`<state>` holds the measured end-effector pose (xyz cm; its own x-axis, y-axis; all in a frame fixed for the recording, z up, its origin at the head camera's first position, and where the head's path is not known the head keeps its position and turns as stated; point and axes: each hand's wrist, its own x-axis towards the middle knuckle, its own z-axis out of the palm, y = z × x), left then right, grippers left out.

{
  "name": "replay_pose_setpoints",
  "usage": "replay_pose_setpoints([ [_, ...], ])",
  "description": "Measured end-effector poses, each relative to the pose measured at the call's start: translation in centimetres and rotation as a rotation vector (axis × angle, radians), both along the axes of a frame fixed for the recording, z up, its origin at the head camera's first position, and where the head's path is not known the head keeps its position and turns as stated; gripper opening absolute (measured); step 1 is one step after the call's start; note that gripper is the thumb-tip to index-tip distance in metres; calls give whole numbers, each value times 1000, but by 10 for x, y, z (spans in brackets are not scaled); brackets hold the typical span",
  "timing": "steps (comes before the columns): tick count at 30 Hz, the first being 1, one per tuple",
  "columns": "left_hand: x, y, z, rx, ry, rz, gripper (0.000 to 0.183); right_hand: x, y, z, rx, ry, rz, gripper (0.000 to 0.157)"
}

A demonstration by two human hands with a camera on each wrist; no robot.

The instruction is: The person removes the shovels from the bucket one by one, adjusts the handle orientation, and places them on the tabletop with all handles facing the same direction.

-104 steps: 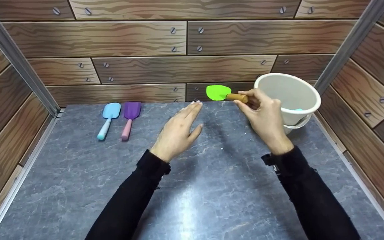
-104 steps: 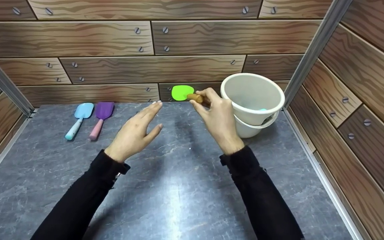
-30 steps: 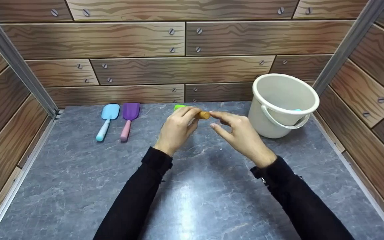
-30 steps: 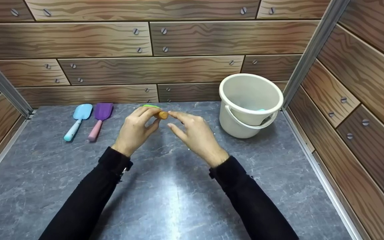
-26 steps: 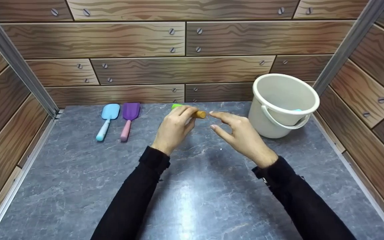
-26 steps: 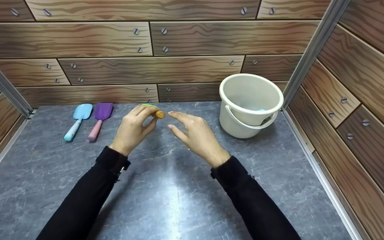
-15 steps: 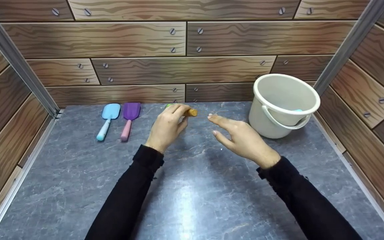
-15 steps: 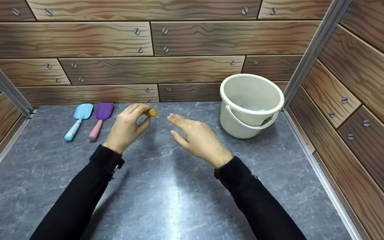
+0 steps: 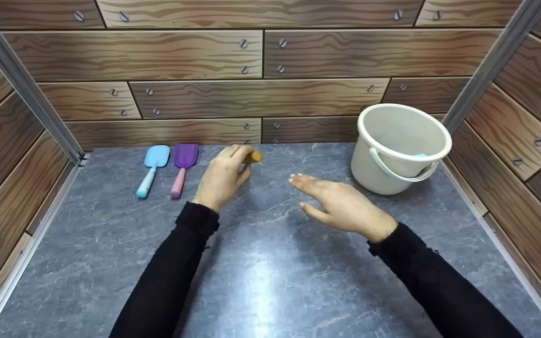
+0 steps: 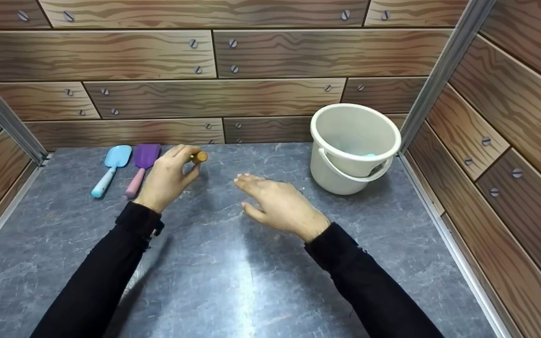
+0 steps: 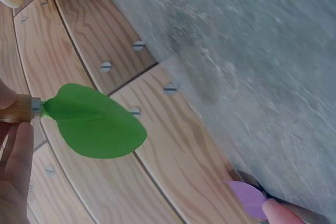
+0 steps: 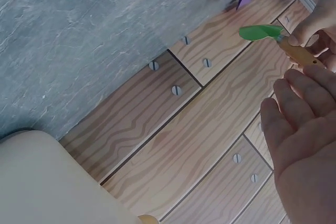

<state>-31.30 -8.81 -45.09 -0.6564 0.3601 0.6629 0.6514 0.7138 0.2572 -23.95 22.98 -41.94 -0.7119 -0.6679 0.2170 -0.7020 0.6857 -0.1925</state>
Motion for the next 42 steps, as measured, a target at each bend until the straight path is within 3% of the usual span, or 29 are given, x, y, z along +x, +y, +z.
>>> replay_pose_setpoints([
  [17,-11,-28,-10,17,-136,72,31,6,-2,-9,75,-51,40,61],
  [27,-14,-38,-16,35,-165,90,28,7,-1,-13,86,-76,38,60],
  [42,-11,-45,-24,-17,-198,115,23,8,-1,-21,98,-75,46,57],
])
